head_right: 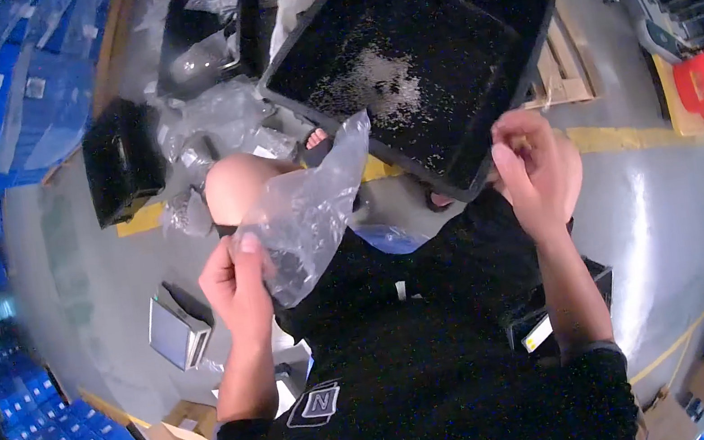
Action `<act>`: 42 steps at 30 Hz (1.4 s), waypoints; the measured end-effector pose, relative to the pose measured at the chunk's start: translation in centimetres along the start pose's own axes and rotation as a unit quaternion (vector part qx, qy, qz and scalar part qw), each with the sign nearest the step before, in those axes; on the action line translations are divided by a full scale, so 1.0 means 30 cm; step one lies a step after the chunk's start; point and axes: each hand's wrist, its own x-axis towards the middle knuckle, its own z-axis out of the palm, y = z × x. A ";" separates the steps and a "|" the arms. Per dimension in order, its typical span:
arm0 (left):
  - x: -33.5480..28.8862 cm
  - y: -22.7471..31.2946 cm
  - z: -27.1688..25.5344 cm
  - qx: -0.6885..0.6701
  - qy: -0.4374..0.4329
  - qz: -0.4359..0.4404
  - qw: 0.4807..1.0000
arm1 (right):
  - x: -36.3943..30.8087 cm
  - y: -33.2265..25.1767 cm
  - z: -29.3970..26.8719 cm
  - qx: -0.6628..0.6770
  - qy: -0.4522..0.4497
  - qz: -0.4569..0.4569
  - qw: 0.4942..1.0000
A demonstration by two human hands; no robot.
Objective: Sort and pack small metal components from a large bin into individual plastic bags.
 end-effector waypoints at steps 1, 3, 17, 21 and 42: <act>0.003 0.000 0.019 0.006 -0.002 0.024 1.000 | -0.019 -0.046 0.019 0.011 -0.037 -0.036 0.999; -0.015 0.008 0.028 0.042 -0.041 0.036 0.998 | -0.035 -0.153 0.120 -0.081 -0.111 -0.255 0.957; 0.051 0.079 0.029 0.092 -0.290 -0.015 0.952 | -0.124 -0.248 0.257 -0.200 -0.305 -0.496 0.788; 0.047 0.153 0.051 0.104 -0.210 0.361 0.903 | -0.137 -0.268 0.238 -0.193 -0.256 -0.469 0.823; 0.096 0.047 0.180 0.395 -0.577 0.285 0.656 | -0.114 -0.119 0.124 -0.332 -0.393 -0.360 0.778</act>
